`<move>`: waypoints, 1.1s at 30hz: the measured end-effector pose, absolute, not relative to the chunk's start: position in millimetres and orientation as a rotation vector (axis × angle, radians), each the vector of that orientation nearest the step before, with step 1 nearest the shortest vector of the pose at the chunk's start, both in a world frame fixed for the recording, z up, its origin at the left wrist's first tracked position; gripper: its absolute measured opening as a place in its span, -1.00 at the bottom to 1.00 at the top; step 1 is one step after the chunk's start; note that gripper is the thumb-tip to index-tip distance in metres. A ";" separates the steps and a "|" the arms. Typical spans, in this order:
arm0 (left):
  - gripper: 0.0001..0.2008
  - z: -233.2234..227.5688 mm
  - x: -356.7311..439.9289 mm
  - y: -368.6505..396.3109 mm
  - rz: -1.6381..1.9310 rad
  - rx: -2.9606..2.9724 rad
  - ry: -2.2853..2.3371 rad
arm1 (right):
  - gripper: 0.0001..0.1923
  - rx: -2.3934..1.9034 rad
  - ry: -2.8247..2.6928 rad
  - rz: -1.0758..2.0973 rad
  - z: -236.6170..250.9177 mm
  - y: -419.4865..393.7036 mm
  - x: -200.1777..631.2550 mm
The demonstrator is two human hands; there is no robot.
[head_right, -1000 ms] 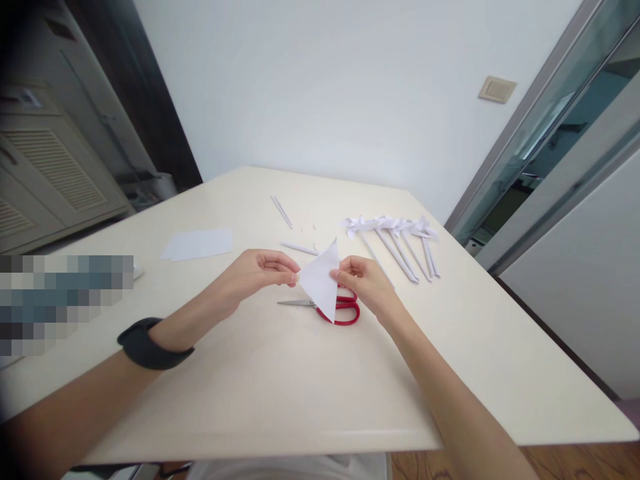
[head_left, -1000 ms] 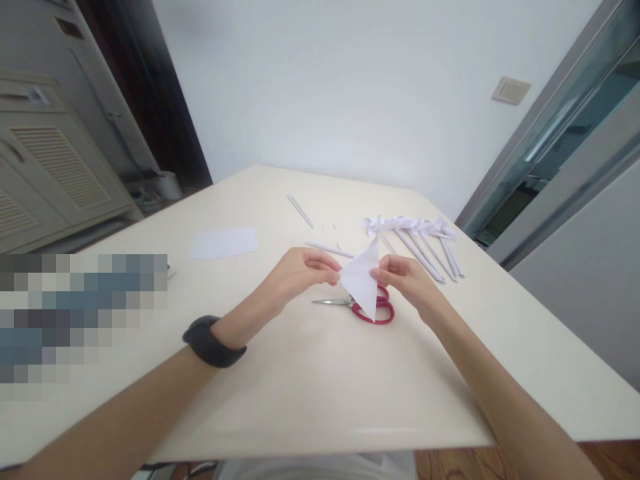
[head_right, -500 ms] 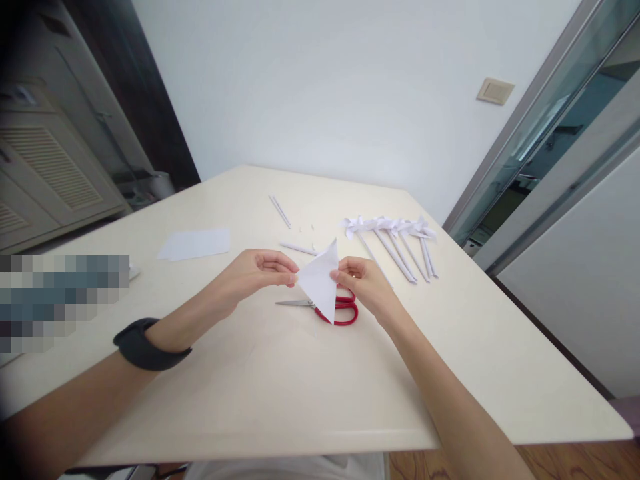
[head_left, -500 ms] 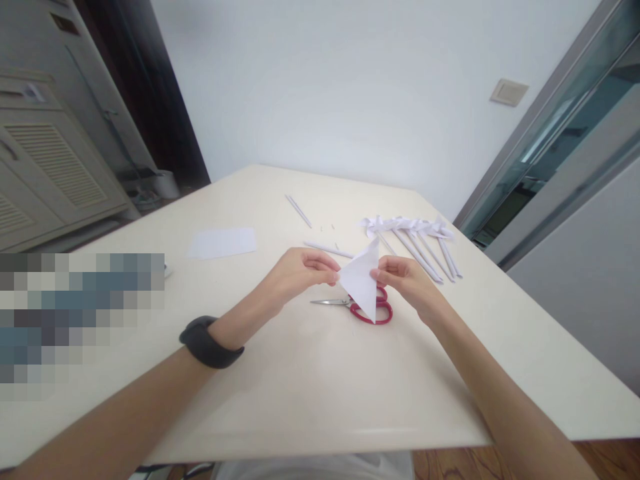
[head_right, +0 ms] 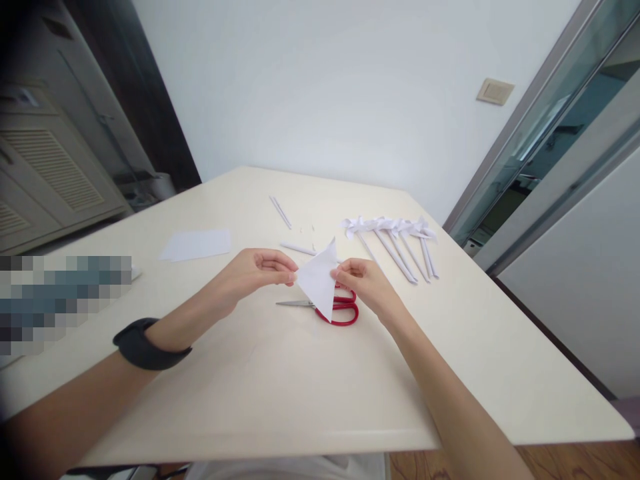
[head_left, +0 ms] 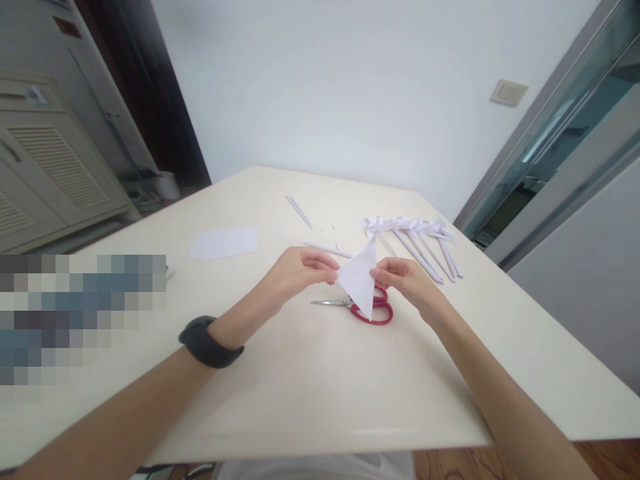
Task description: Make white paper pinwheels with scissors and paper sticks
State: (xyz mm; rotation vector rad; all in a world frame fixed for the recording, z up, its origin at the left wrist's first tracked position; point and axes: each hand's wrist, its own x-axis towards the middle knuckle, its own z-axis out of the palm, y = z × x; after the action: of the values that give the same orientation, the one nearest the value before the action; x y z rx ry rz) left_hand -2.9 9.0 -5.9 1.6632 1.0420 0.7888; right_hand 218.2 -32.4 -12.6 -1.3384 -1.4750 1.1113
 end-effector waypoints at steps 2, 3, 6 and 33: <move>-0.82 -6.0 -3.1 9.2 0.787 1.665 1.040 | -0.72 -1.348 -1.479 1.087 -12.8 -32.5 217.6; -0.82 -5.9 -3.2 9.3 0.787 1.665 1.041 | -0.72 -1.349 -1.478 1.079 -12.6 -32.7 217.3; -0.82 -5.2 -3.8 9.5 0.797 1.665 1.053 | -0.73 -1.336 -1.466 1.093 -11.8 -33.0 217.1; -0.81 -5.0 -5.8 10.3 0.817 1.668 1.056 | -0.79 -1.336 -1.461 1.092 -9.2 -33.8 215.3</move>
State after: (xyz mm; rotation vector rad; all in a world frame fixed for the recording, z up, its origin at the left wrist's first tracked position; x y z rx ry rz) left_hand -5.8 10.3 -5.0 1.6684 1.0558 0.8171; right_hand 215.3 -33.8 -9.2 -1.3356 -1.4607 1.0924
